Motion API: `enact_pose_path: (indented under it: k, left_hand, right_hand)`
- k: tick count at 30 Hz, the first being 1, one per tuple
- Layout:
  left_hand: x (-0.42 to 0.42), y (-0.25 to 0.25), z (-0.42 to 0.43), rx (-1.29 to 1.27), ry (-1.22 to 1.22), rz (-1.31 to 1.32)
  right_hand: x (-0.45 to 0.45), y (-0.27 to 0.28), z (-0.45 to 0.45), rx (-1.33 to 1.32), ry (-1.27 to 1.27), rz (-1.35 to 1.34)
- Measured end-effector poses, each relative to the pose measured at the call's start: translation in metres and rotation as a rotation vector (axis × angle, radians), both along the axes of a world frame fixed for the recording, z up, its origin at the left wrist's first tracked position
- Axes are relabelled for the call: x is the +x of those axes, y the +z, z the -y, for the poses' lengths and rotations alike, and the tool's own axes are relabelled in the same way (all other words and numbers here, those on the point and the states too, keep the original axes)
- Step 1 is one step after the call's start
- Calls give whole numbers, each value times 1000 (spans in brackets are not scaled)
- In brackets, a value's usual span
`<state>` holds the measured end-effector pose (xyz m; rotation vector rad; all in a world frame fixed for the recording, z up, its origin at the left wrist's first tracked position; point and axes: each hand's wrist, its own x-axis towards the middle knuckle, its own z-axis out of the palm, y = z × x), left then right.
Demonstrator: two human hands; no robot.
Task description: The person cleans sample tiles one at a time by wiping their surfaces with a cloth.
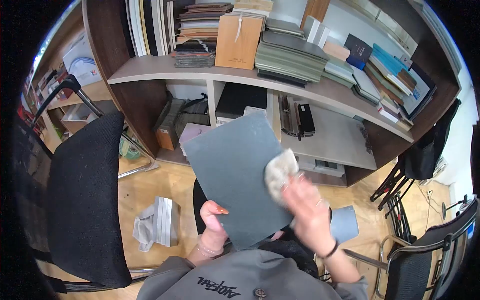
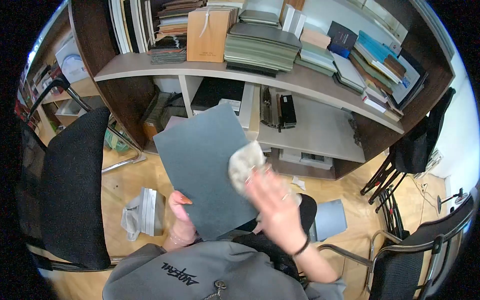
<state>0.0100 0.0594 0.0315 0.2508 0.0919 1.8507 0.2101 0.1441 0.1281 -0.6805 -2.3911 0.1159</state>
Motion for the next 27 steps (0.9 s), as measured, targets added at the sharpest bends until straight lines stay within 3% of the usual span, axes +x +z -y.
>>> enact_pose_path:
  k: [3,7,11,12,15,16,19,20,23,24,27]
  left_hand:
    - [2,-13,-6,59,-33,15]
    - [11,-15,-4,108,-120,25]
    - [16,3,2,112,-104,-37]
    - [16,5,3,101,-82,-61]
    - [15,7,5,18,-77,-168]
    - [16,7,7,-23,-88,-216]
    - [21,-6,11,12,-130,-181]
    - [21,-5,9,37,-157,-165]
    - [18,-1,4,-22,-151,-196]
    - [17,1,5,-62,-154,-208]
    - [21,9,13,-179,-170,-238]
  right_hand:
    - [-2,-9,49,-87,462,163]
    - [-17,10,-9,-6,157,59]
    - [-32,9,-9,91,49,-10]
    - [-36,10,-9,95,68,-12]
    - [-44,10,4,61,468,73]
    - [-49,13,-2,55,477,71]
    - [-76,38,-38,154,123,-196]
    - [-78,40,-30,158,128,-200]
    - [-84,37,14,29,666,-2]
    - [-86,39,7,24,662,-4]
    - [-93,54,-33,240,257,-118]
